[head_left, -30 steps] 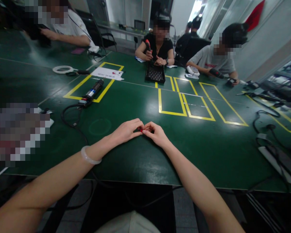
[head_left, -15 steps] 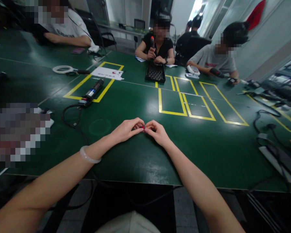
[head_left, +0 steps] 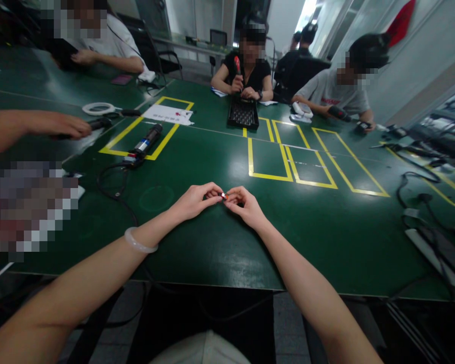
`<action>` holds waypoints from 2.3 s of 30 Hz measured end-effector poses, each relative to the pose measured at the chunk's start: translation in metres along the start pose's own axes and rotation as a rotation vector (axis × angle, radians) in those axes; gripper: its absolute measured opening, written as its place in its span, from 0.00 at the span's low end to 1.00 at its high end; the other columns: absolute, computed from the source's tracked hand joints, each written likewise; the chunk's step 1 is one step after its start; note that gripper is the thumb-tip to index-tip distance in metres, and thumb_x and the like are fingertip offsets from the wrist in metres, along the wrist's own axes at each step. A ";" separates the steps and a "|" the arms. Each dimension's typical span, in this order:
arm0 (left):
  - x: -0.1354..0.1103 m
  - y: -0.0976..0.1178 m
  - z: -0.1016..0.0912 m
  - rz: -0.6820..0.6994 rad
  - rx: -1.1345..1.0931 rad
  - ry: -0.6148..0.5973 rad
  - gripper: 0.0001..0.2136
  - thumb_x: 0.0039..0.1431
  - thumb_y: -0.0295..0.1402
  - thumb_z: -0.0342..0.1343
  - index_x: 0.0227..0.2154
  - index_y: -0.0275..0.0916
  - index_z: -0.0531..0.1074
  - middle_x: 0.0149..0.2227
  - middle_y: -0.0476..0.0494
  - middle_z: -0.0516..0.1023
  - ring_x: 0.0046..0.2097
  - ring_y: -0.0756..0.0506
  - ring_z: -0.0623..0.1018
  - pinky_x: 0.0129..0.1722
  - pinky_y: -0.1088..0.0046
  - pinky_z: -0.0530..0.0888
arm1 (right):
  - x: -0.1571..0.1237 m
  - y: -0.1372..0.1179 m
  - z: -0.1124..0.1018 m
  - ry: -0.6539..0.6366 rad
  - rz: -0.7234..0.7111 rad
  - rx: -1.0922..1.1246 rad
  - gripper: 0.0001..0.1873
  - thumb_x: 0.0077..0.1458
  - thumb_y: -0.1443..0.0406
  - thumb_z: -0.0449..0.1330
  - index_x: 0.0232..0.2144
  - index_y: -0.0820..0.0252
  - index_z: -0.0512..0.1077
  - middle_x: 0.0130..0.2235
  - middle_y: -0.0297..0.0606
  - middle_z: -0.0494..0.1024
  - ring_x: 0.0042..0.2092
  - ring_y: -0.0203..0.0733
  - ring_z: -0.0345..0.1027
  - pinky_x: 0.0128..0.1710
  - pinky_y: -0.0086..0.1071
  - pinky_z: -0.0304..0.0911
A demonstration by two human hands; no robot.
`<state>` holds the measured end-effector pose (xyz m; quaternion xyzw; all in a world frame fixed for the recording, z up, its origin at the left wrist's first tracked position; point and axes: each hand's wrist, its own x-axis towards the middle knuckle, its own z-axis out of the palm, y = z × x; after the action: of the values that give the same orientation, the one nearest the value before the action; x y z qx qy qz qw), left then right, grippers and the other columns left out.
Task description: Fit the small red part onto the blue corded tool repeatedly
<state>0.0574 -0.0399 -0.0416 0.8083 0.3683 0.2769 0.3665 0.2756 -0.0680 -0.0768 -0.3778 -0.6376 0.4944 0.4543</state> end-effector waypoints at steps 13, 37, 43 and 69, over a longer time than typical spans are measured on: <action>0.003 0.002 -0.010 0.002 0.051 -0.061 0.16 0.66 0.44 0.55 0.48 0.37 0.71 0.45 0.42 0.80 0.46 0.44 0.80 0.49 0.67 0.75 | -0.001 -0.004 -0.004 0.083 -0.076 -0.258 0.10 0.56 0.60 0.63 0.39 0.57 0.72 0.34 0.34 0.76 0.35 0.38 0.69 0.41 0.35 0.65; -0.018 -0.090 -0.157 -0.849 0.858 0.326 0.28 0.64 0.49 0.54 0.57 0.31 0.66 0.55 0.31 0.70 0.51 0.36 0.71 0.49 0.55 0.71 | -0.003 -0.010 -0.007 0.145 -0.150 -0.383 0.10 0.56 0.62 0.62 0.41 0.56 0.71 0.36 0.36 0.77 0.37 0.40 0.71 0.44 0.37 0.68; -0.020 -0.082 -0.143 -0.784 0.877 0.290 0.24 0.65 0.41 0.52 0.57 0.29 0.65 0.56 0.26 0.70 0.53 0.31 0.73 0.48 0.49 0.73 | -0.002 -0.009 -0.007 0.173 -0.057 -0.226 0.14 0.58 0.56 0.60 0.44 0.55 0.72 0.33 0.34 0.76 0.34 0.38 0.70 0.39 0.35 0.67; -0.003 0.024 0.033 -0.054 0.864 0.096 0.32 0.61 0.45 0.58 0.64 0.35 0.59 0.55 0.30 0.70 0.50 0.34 0.74 0.45 0.60 0.71 | 0.001 0.003 -0.007 0.194 0.060 -0.289 0.10 0.61 0.57 0.56 0.34 0.56 0.66 0.26 0.30 0.76 0.29 0.38 0.71 0.36 0.32 0.63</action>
<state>0.0888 -0.0661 -0.0425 0.8637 0.4879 0.1250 -0.0159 0.2822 -0.0647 -0.0789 -0.5041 -0.6438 0.3721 0.4394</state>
